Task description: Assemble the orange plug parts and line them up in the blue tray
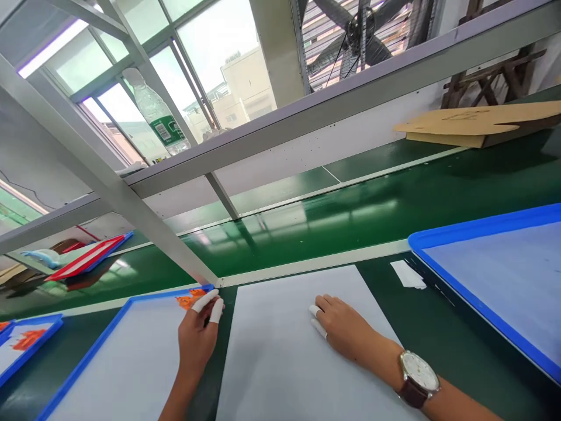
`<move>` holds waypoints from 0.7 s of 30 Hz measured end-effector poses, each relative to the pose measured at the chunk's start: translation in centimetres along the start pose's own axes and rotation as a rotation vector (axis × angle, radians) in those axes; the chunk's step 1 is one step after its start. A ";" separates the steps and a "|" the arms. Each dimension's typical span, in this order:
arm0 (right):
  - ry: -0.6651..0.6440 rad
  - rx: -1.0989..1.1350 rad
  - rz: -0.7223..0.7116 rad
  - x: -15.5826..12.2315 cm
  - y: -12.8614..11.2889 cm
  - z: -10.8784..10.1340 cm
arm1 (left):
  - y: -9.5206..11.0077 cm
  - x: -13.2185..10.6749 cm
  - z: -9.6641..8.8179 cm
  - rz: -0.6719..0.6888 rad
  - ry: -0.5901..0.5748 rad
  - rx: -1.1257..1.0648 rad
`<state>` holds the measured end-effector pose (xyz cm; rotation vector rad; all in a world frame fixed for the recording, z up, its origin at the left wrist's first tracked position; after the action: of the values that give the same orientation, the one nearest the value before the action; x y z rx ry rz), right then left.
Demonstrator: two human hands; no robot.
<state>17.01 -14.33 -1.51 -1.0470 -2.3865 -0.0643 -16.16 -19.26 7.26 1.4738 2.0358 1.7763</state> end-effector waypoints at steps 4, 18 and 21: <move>-0.145 -0.014 -0.011 1.4 -0.2 -1.5 | 4.0 -3.3 4.8 0.249 -0.344 -0.052; 0.170 -0.122 -0.101 1.2 -0.9 1.0 | 1.8 -10.2 11.0 0.687 -0.711 0.053; 0.202 -0.148 -0.102 0.9 -1.2 1.1 | 0.9 -10.2 11.3 0.696 -0.724 0.021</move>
<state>15.23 -14.29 -1.83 -0.9350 -2.2756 -0.3710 -3.39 -17.94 -1.00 2.5437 1.2548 1.0396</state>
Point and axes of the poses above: each hand's wrist, its own x-axis towards the middle knuckle, its own z-axis out of the palm, y = z × x, the point moved 1 cm from there along x, towards the middle knuckle, and after that the axes turned 11 degrees about y, right-handed, at the moved point
